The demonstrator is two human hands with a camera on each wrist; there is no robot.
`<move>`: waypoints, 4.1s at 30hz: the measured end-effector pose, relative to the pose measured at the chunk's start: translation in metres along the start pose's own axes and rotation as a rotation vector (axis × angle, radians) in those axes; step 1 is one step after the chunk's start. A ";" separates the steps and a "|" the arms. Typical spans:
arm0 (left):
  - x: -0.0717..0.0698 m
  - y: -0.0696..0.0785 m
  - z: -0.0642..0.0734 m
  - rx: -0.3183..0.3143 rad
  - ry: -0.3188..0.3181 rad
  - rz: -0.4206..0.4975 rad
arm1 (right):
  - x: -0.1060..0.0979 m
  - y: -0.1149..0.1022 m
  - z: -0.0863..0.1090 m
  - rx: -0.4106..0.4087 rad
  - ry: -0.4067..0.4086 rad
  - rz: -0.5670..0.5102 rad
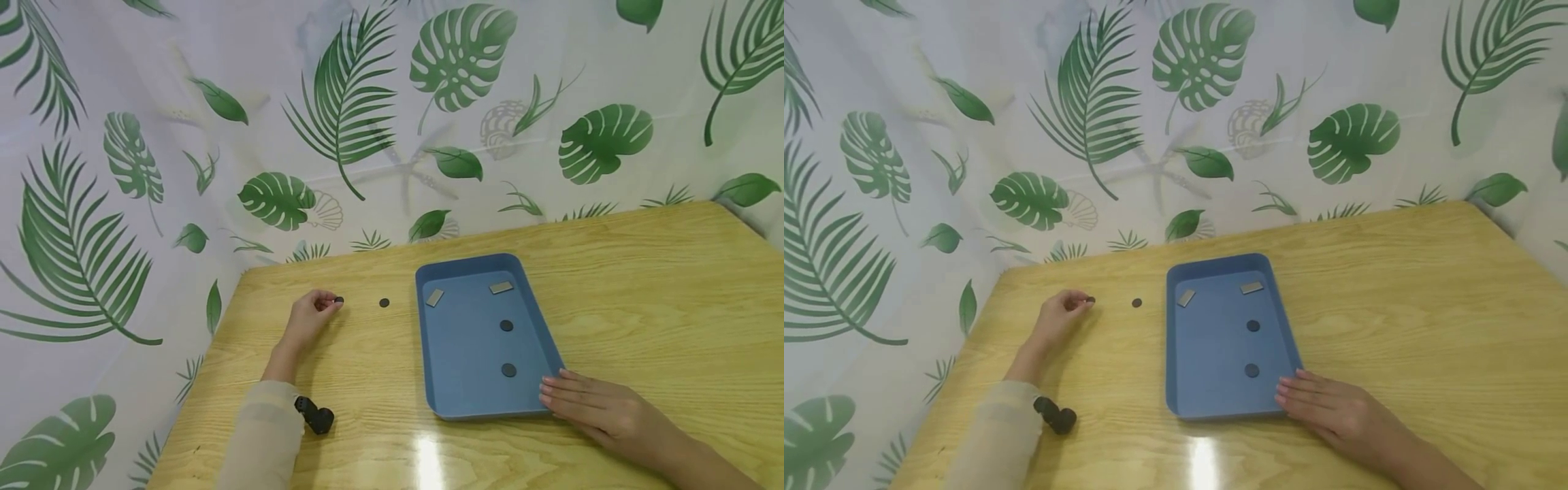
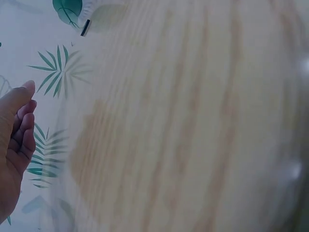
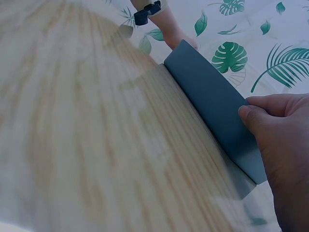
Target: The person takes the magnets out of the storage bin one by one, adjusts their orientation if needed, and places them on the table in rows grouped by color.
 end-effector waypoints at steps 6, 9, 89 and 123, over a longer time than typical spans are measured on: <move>0.006 -0.011 -0.003 -0.047 -0.003 0.028 | 0.000 -0.001 0.001 0.003 0.001 0.002; 0.010 -0.016 -0.004 -0.073 -0.008 0.041 | 0.000 -0.001 0.001 0.007 0.000 0.001; 0.046 0.112 0.009 0.299 -0.377 0.247 | 0.003 0.003 0.003 0.062 -0.022 -0.067; 0.133 0.186 0.034 0.536 -0.806 0.122 | 0.006 0.004 0.004 0.087 -0.046 -0.043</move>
Point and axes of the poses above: each hand's wrist, its own z-axis away from the middle knuckle, its own x-axis out of the palm, y = z × x, the point moved 6 cm from there along -z, towards the middle knuckle, and after that the axes turned 10 degrees about -y, right-handed, at the moved point
